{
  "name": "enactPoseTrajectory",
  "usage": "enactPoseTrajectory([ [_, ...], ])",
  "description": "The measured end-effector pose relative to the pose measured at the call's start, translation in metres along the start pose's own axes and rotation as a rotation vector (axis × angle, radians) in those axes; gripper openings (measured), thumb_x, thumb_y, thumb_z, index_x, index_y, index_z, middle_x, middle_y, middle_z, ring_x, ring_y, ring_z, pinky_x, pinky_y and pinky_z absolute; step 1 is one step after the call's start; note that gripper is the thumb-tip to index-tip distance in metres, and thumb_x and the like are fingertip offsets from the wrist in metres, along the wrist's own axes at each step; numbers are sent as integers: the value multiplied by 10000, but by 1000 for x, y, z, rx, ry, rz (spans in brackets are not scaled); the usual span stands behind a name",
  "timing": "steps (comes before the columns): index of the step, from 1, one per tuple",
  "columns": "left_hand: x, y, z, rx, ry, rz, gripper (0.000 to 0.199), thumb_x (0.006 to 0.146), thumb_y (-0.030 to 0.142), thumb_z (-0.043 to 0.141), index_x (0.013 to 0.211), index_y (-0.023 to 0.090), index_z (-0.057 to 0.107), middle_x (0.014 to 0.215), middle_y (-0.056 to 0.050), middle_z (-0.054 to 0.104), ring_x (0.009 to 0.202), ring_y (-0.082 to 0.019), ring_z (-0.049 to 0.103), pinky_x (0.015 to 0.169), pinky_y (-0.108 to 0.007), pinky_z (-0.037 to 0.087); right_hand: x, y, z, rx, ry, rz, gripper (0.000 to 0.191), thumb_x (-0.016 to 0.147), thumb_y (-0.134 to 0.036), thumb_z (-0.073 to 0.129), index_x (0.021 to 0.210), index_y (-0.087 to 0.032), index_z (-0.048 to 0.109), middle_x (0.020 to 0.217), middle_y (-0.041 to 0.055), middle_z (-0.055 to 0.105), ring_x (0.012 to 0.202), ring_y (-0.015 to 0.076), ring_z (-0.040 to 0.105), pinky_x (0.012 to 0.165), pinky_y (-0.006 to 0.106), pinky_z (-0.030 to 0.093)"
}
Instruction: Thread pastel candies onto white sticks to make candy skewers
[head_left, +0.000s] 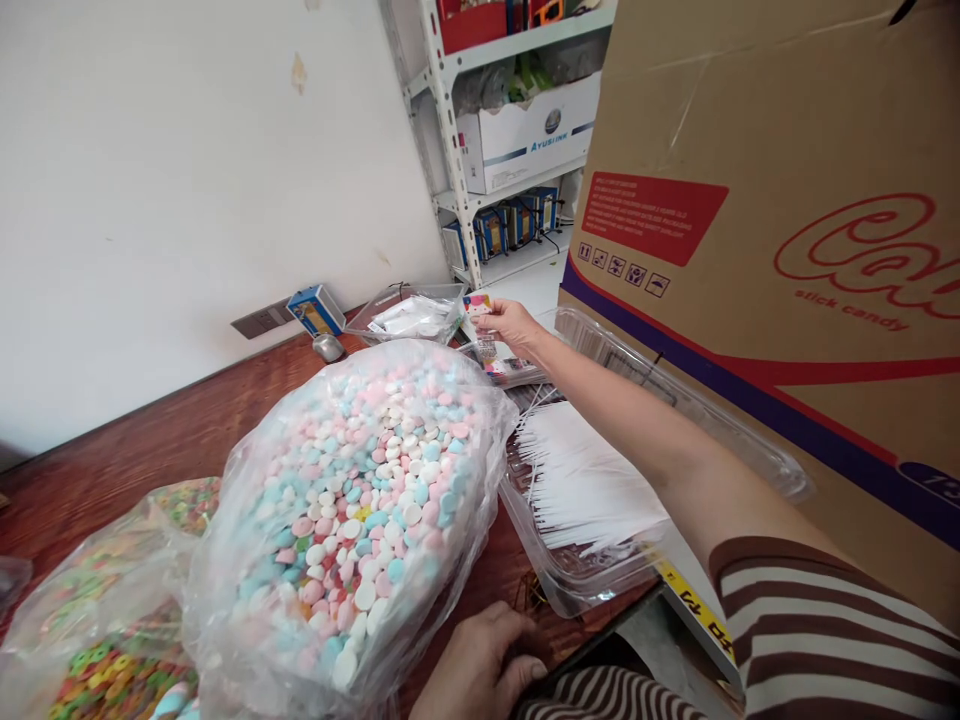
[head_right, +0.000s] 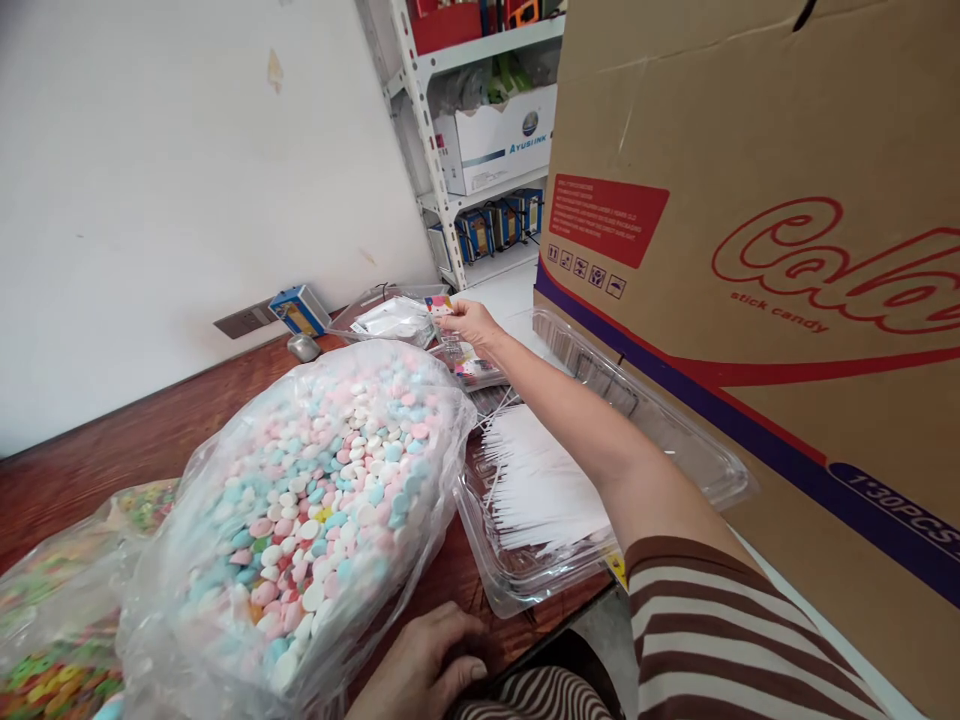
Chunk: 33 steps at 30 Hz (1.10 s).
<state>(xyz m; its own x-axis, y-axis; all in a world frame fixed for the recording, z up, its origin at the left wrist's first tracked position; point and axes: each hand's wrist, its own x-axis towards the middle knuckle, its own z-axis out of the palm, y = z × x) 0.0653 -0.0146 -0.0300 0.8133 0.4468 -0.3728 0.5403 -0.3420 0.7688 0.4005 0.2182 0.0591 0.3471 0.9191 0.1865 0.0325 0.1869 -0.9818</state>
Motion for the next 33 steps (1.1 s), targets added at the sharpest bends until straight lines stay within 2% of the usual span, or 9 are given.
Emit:
enactPoseTrajectory([
  [3, -18, 20, -26, -163, 173, 151, 210, 945, 325, 621, 1067, 227, 761, 1000, -54, 747, 941, -183, 670, 857, -269, 499, -23, -37, 18, 74, -86, 13, 425, 586, -422, 938, 763, -184, 633, 702, -19, 668, 625, 117, 613, 615, 260, 549],
  [5, -27, 35, -45, -238, 465, 154, 250, 967, 394, 595, 1049, 217, 750, 999, -65, 745, 965, -197, 663, 903, -305, 506, -57, -58, 37, 110, -202, 26, 444, 545, -426, 966, 763, -180, 669, 703, -6, 681, 628, 128, 626, 626, 276, 567],
  [8, -32, 48, -70, -456, 919, 205, 388, 958, 479, 605, 1196, 187, 699, 1076, -86, 720, 987, -200, 652, 899, -330, 520, -125, -76, 68, 127, -504, 106, 422, 524, -427, 973, 768, -192, 722, 741, 13, 711, 656, 147, 646, 624, 278, 570],
  [10, -32, 49, -81, -658, 1044, 276, 453, 962, 519, 584, 1245, 181, 686, 1160, -100, 704, 973, -190, 651, 864, -323, 527, -171, -78, 86, 80, -647, 155, 368, 568, -438, 948, 735, -206, 715, 732, 10, 711, 669, 150, 649, 622, 272, 561],
  [13, -40, 44, -82, -844, 1086, 303, 379, 858, 500, 733, 1012, 155, 758, 909, -54, 720, 808, -154, 632, 756, -275, 518, -227, -74, 107, 69, -749, 209, 362, 615, -439, 919, 784, -201, 706, 699, -11, 681, 640, 139, 623, 619, 276, 549],
  [16, -62, 37, -72, -885, 1092, 247, 292, 787, 431, 815, 758, 152, 734, 681, 3, 648, 653, -108, 558, 644, -226, 472, -262, -68, 121, 59, -761, 197, 349, 693, -442, 869, 830, -185, 677, 738, -8, 680, 674, 141, 619, 643, 277, 532],
  [21, -105, 20, -56, -905, 1127, 209, 305, 687, 394, 889, 686, 150, 705, 661, 9, 647, 623, -99, 547, 607, -218, 472, -293, -63, 145, -2, -757, 62, 278, 829, -462, 730, 889, -191, 710, 866, 37, 706, 782, 177, 629, 690, 297, 507],
  [27, -138, -7, -39, -927, 1168, 72, 382, 650, 444, 903, 699, 169, 643, 604, 46, 585, 490, -74, 476, 437, -188, 375, -317, -50, 180, 16, -789, 55, 302, 852, -472, 676, 751, -187, 671, 694, 1, 606, 647, 140, 523, 595, 273, 414],
  [33, -158, -20, -24, -901, 1118, 120, 335, 680, 412, 892, 859, 156, 771, 801, -36, 741, 748, -149, 652, 707, -248, 516, -333, -34, 205, 86, -765, 108, 367, 804, -517, 727, 688, -189, 614, 647, -22, 568, 622, 123, 471, 585, 262, 378],
])
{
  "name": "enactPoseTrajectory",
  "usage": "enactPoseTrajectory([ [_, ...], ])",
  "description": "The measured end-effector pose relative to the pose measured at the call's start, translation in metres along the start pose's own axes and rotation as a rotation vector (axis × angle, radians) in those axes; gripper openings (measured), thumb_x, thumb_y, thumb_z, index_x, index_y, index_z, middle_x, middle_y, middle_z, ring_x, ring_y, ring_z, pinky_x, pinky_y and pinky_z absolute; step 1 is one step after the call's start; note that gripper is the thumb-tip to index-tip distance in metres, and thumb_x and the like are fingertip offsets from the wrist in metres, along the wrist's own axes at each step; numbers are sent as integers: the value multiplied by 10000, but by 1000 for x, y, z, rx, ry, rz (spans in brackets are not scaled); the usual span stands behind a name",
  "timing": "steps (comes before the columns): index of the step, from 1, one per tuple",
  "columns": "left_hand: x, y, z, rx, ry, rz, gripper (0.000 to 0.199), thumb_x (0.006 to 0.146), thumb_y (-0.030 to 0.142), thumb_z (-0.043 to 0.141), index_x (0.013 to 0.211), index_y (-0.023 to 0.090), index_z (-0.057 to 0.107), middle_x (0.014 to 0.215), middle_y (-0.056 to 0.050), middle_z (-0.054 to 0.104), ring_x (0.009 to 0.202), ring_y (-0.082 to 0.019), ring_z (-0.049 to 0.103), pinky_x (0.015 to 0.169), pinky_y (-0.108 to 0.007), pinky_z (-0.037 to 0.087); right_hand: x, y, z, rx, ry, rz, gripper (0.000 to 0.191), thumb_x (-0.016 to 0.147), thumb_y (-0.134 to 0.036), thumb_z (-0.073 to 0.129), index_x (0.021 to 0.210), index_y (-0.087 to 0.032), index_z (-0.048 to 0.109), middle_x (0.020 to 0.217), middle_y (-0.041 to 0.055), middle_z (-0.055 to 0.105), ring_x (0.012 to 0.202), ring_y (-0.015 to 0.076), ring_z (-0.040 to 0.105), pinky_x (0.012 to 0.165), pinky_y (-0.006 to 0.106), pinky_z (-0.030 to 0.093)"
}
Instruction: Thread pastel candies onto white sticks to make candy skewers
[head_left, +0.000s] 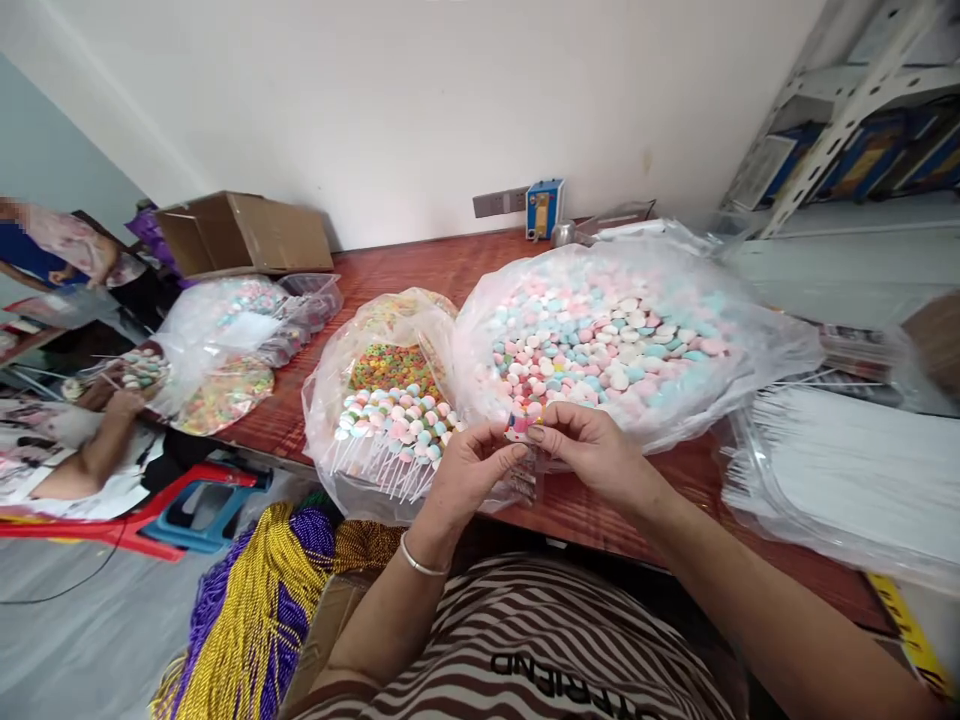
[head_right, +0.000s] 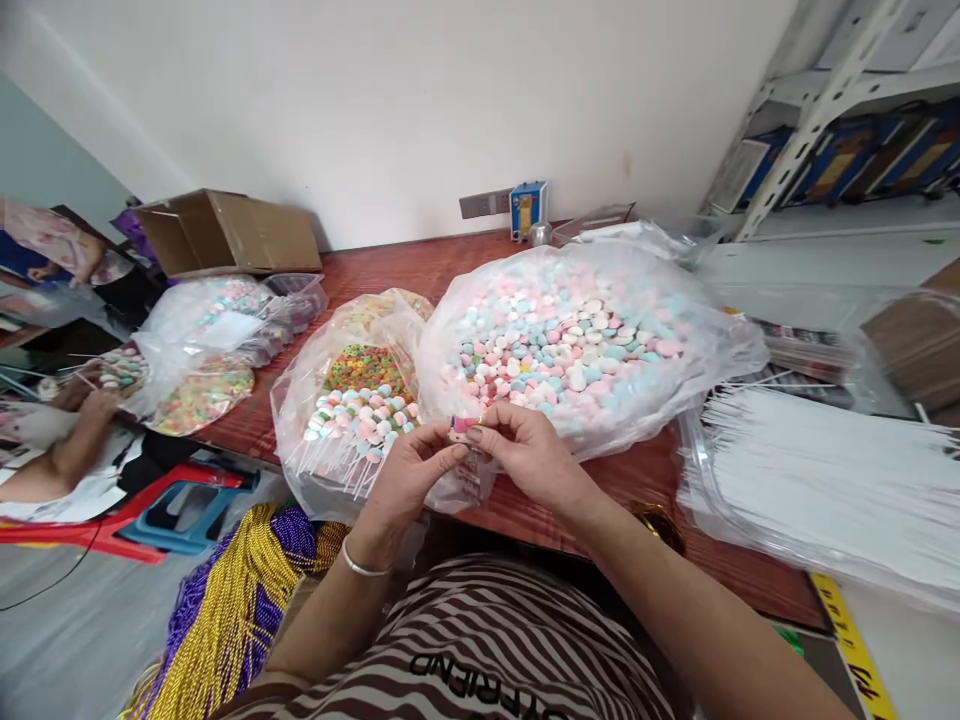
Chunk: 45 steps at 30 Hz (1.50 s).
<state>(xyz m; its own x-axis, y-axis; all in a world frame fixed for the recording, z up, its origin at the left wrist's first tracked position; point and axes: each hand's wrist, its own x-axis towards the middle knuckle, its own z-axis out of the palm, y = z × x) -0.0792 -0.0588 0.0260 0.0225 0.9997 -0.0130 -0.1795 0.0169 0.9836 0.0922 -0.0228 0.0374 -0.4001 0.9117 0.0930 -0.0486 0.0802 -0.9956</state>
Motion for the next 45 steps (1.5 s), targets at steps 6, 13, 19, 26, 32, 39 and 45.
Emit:
enactPoseTrajectory([
  [6, -5, -10, -11, 64, 145, 25, 344, 699, 449, 873, 679, 148, 706, 673, -21, 707, 626, -124, 609, 634, -241, 478, 3, 15, 13, 105, -54, 61, 383, 819, -555, 720, 736, -185, 665, 687, 1, 652, 662, 147, 564, 651, 281, 461],
  [13, -8, -13, -16, 149, 186, 34, 361, 684, 437, 880, 673, 171, 636, 636, -11, 696, 589, -148, 645, 598, -261, 516, 2, 20, 15, 150, -117, 29, 341, 856, -505, 723, 1040, -219, 699, 946, 31, 752, 868, 200, 685, 786, 318, 551],
  [19, -9, -9, -19, 244, 193, 69, 283, 676, 365, 883, 673, 176, 672, 661, 7, 698, 614, -134, 637, 618, -245, 493, 6, 15, 4, -65, -76, -12, 359, 915, -508, 616, 1033, -193, 742, 906, 39, 755, 857, 209, 686, 788, 326, 537],
  [26, 0, -9, -24, 420, 143, 94, 223, 712, 339, 855, 657, 187, 701, 623, 11, 660, 606, -135, 557, 630, -259, 440, 7, 5, -2, -392, -202, -173, 162, 875, -254, 615, 913, -214, 767, 897, 35, 757, 842, 195, 677, 784, 309, 488],
  [32, -21, -13, -14, 502, 489, 468, 209, 694, 255, 890, 860, 247, 764, 902, -49, 712, 931, -228, 621, 931, -349, 463, 16, 17, 12, -124, 199, -86, 166, 810, -350, 696, 726, -225, 626, 674, -3, 628, 646, 162, 547, 603, 285, 420],
  [39, -30, -51, 4, -128, 198, 45, 606, 711, 589, 841, 1179, 227, 714, 1096, -93, 715, 955, -215, 644, 850, -311, 508, 20, 25, 58, 621, 208, 218, 482, 659, -576, 844, 692, -235, 506, 485, -55, 550, 423, 102, 440, 432, 233, 340],
  [45, -7, -34, -13, -437, 398, 136, 486, 689, 473, 884, 1084, 237, 729, 1063, -45, 732, 835, -137, 644, 803, -274, 523, 13, 32, 82, 486, 179, 168, 485, 680, -610, 834, 665, -221, 544, 459, -49, 543, 411, 95, 428, 418, 229, 311],
])
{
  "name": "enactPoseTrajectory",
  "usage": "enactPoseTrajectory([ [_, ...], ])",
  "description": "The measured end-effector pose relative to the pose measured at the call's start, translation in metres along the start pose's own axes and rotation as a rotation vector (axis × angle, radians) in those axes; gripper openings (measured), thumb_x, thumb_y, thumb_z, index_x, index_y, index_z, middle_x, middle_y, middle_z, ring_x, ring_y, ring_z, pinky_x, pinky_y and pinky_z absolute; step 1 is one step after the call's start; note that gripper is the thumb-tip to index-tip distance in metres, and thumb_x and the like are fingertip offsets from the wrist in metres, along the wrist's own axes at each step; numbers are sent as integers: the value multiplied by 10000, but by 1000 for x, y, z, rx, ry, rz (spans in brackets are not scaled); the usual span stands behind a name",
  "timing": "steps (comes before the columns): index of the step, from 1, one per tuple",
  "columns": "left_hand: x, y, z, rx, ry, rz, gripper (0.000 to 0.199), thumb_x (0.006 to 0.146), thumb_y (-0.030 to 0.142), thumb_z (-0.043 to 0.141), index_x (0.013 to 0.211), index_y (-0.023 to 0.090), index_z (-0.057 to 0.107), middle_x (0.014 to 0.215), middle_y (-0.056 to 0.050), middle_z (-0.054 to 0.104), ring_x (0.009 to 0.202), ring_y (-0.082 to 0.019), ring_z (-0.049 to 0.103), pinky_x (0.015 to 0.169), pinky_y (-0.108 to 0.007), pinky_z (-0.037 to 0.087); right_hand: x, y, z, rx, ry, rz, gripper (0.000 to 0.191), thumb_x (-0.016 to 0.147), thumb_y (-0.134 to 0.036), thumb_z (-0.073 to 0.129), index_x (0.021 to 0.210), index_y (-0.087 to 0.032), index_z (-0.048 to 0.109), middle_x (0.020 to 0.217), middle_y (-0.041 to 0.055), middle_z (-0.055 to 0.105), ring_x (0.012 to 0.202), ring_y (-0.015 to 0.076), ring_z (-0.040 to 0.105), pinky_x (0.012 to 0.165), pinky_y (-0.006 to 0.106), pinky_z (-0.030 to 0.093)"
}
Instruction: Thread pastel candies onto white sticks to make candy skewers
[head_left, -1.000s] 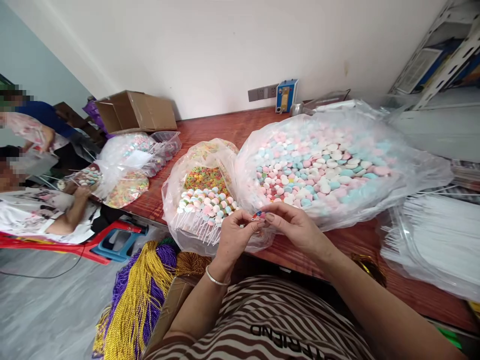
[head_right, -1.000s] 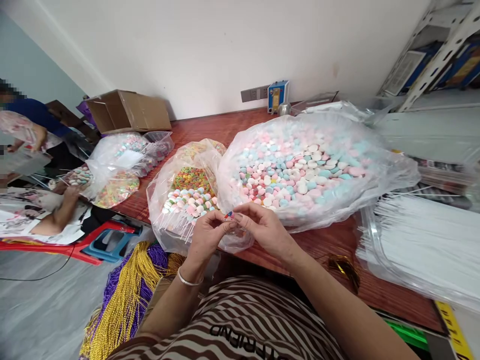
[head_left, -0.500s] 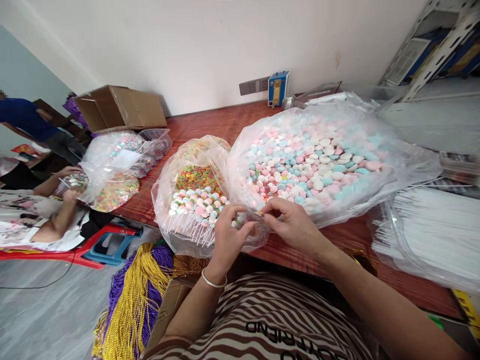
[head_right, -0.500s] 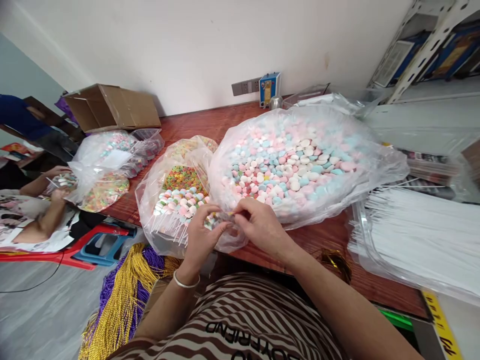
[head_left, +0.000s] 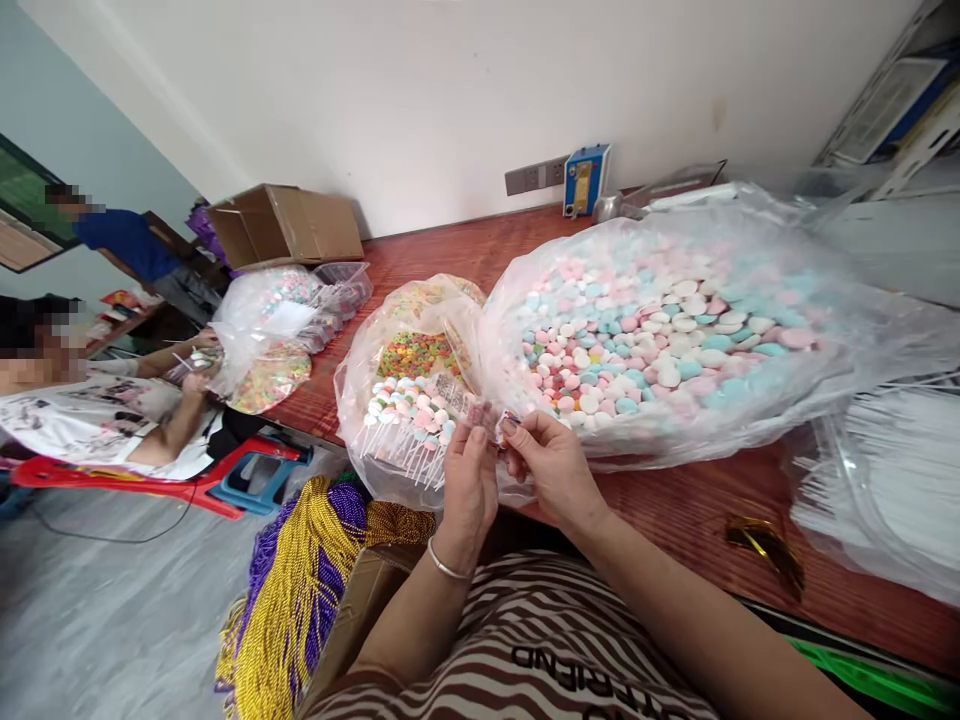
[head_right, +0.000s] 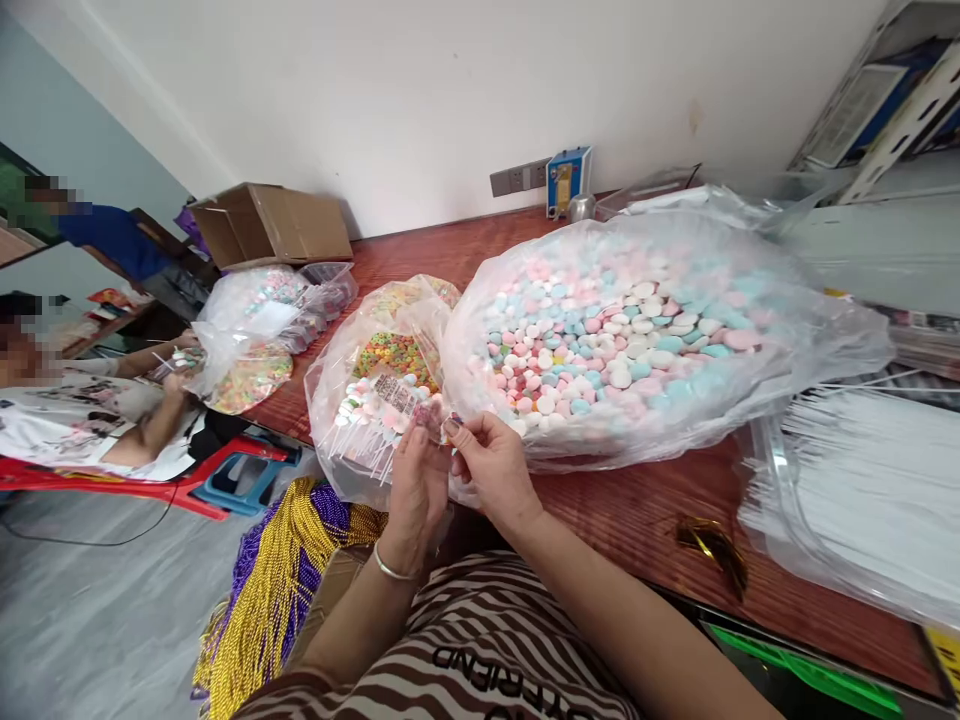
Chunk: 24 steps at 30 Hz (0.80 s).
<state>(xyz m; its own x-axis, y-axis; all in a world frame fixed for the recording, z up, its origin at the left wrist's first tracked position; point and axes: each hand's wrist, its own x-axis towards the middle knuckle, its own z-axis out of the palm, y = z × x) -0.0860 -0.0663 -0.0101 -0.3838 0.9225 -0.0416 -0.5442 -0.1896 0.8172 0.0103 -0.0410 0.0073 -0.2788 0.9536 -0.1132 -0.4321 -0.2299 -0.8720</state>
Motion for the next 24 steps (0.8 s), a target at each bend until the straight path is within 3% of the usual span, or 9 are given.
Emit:
enactPoseTrajectory([
  [3, 2, 13, 0, 97, 84, -19, 386, 622, 373, 923, 908, 187, 743, 978, -42, 757, 867, -152, 673, 820, -273, 520, 2, 5, -3, -171, 17, -114, 448, 711, -603, 813, 688, -223, 576, 526, -38, 568, 481, 120, 477, 470, 253, 369],
  [7, 1, 16, 0, 154, 70, -44, 370, 650, 372, 904, 903, 155, 743, 900, -41, 756, 813, -145, 678, 756, -256, 515, 5, 9, -8, -301, 10, -185, 389, 753, -577, 774, 704, -224, 618, 609, -20, 596, 555, 141, 505, 520, 274, 405],
  [13, 11, 13, -8, 44, 161, -127, 429, 549, 318, 958, 795, 161, 643, 696, 53, 635, 547, -57, 517, 523, -199, 413, 3, 9, -15, -289, -106, -55, 348, 800, -550, 729, 887, -214, 717, 708, 12, 678, 657, 183, 612, 598, 298, 488],
  [21, 17, 3, -17, 27, 157, -220, 526, 497, 421, 975, 773, 154, 616, 660, 52, 616, 507, -41, 471, 494, -189, 406, 6, 16, -15, -180, -104, 44, 414, 726, -583, 812, 726, -203, 646, 608, -16, 628, 572, 133, 540, 571, 268, 467],
  [24, 14, 1, -16, 35, 69, -211, 494, 569, 493, 935, 759, 159, 625, 622, 45, 599, 511, -69, 505, 497, -215, 430, 8, 21, -12, -117, -69, 53, 433, 694, -581, 841, 682, -205, 626, 581, -22, 608, 544, 123, 514, 541, 260, 450],
])
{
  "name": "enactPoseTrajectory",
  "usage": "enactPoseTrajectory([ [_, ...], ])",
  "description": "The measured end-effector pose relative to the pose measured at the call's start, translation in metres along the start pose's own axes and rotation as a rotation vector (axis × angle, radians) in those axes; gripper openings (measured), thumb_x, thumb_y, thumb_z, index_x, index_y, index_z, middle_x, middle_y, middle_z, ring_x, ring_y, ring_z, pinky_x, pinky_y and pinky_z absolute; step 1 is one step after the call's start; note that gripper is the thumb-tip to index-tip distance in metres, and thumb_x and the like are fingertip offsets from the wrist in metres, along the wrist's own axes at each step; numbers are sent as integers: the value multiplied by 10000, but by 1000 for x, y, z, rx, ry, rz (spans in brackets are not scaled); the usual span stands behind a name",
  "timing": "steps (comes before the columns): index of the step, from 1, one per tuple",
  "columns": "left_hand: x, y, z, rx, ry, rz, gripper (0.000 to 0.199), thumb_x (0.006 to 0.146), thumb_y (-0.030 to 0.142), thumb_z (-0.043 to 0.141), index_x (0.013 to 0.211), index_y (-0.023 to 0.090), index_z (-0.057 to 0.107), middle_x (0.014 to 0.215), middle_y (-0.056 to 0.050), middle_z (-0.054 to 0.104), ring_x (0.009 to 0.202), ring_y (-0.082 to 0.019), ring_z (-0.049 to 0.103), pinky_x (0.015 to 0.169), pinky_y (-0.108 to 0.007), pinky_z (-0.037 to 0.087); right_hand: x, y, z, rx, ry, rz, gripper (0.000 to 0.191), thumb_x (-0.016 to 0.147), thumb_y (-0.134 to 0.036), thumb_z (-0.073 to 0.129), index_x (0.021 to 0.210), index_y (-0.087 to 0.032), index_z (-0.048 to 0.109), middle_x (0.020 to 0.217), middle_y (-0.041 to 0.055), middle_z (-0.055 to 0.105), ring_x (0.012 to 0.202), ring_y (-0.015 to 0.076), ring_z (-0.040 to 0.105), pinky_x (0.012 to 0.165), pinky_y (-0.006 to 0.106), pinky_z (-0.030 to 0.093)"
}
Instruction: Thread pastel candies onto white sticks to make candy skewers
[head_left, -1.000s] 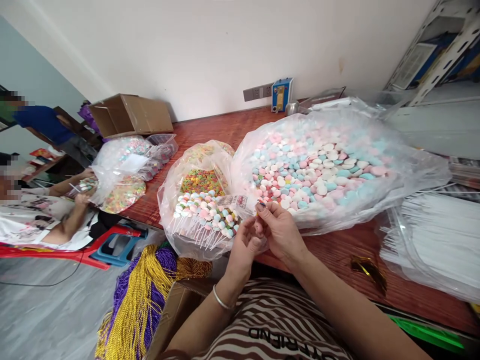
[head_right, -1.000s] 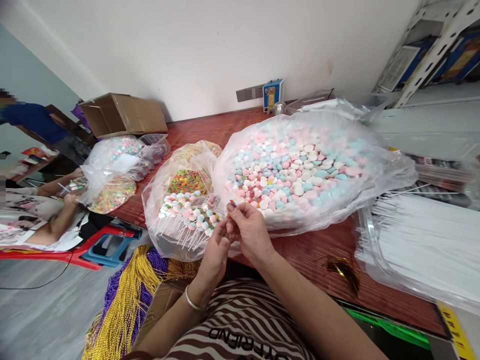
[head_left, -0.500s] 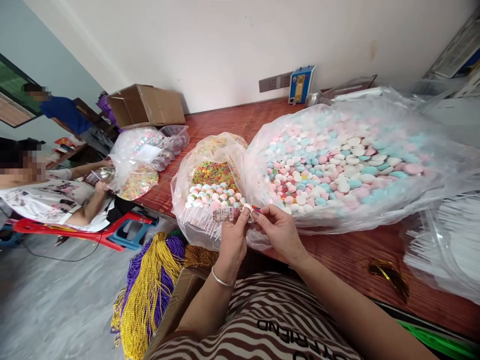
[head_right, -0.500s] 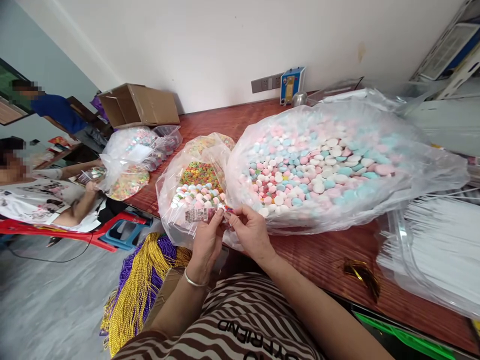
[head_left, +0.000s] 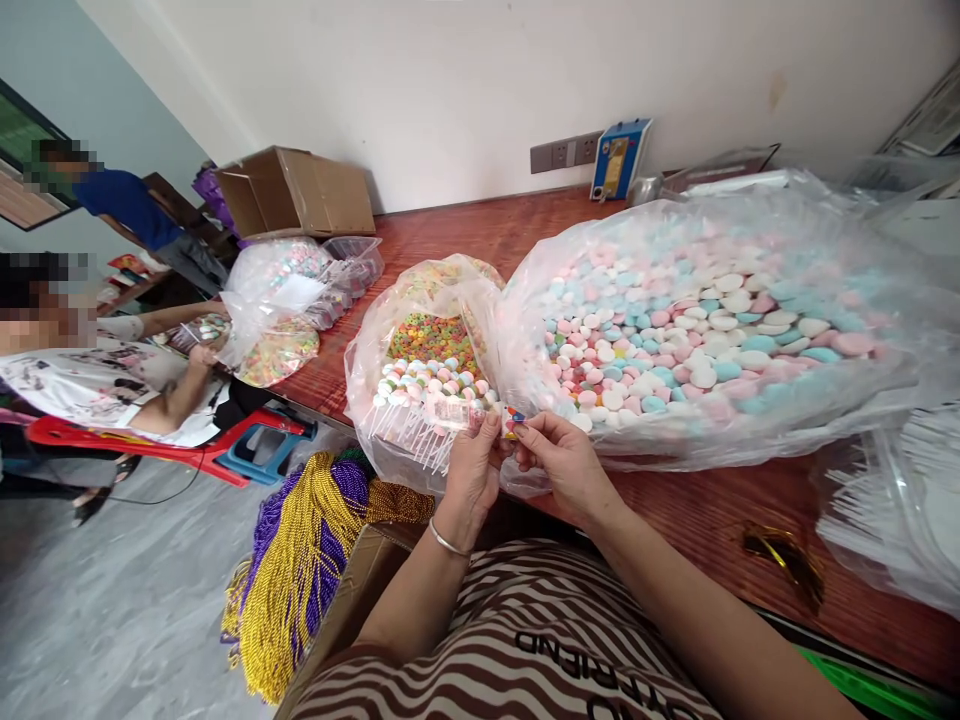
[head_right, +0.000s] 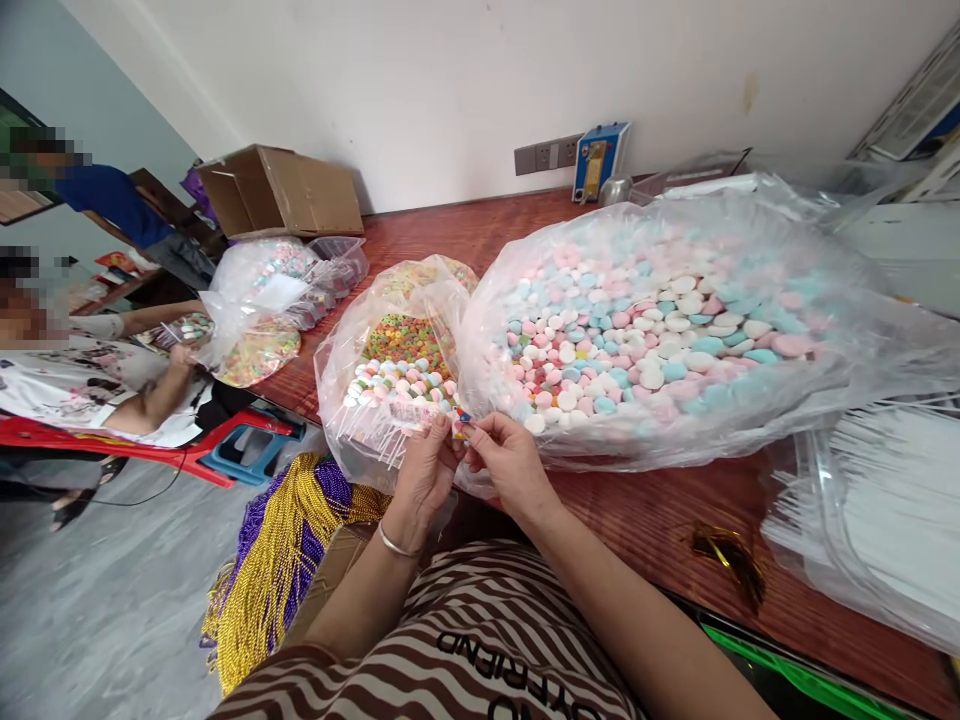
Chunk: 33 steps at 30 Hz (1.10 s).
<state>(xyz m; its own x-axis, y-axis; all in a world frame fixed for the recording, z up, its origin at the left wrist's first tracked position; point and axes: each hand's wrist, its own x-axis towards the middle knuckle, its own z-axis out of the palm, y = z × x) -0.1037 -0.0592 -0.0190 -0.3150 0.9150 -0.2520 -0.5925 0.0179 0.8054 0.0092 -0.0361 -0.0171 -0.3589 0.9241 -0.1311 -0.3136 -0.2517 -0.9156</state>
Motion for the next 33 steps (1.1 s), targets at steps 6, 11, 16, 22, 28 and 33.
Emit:
enactPoseTrajectory([
  [6, -2, -3, -2, 10, -98, -28, 414, 672, 484, 879, 723, 150, 639, 537, 38, 547, 486, -103, 523, 474, -247, 431, 2, 7, 0, 49, 27, 27, 416, 670, -560, 861, 671, -202, 649, 614, -4, 631, 548, 123, 509, 503, 246, 423],
  [11, 6, -6, -9, -44, -5, -44, 480, 548, 434, 959, 684, 141, 604, 547, 54, 533, 477, -59, 468, 480, -218, 409, 1, 8, -2, -19, 4, 16, 400, 709, -565, 834, 697, -197, 679, 574, -17, 600, 524, 119, 485, 503, 249, 407],
  [16, 12, -10, -12, -134, 22, -106, 496, 526, 408, 975, 718, 136, 608, 535, 73, 501, 474, -44, 429, 476, -201, 387, 1, 3, -1, -75, -24, -37, 398, 739, -567, 813, 745, -190, 684, 604, -19, 612, 545, 117, 504, 528, 252, 429],
  [22, 12, -11, -10, -182, 13, -129, 504, 495, 403, 993, 693, 142, 610, 524, 77, 503, 458, -36, 417, 460, -180, 373, 4, 2, 0, -120, -8, -74, 414, 747, -581, 787, 871, -192, 723, 645, -13, 632, 570, 139, 539, 532, 269, 437],
  [28, 2, -8, -9, -152, -27, -46, 383, 638, 329, 943, 856, 122, 705, 782, 17, 680, 529, -23, 502, 496, -156, 407, 8, 6, 1, -89, 38, -51, 413, 740, -562, 807, 678, -200, 618, 512, -59, 510, 477, 99, 421, 479, 248, 331],
  [33, 6, -10, -16, -174, 53, -43, 382, 572, 275, 973, 763, 106, 689, 708, 18, 661, 523, -22, 484, 486, -152, 378, 10, 12, 4, -104, 33, -50, 453, 719, -590, 817, 668, -182, 630, 502, -57, 515, 470, 92, 420, 471, 237, 323],
])
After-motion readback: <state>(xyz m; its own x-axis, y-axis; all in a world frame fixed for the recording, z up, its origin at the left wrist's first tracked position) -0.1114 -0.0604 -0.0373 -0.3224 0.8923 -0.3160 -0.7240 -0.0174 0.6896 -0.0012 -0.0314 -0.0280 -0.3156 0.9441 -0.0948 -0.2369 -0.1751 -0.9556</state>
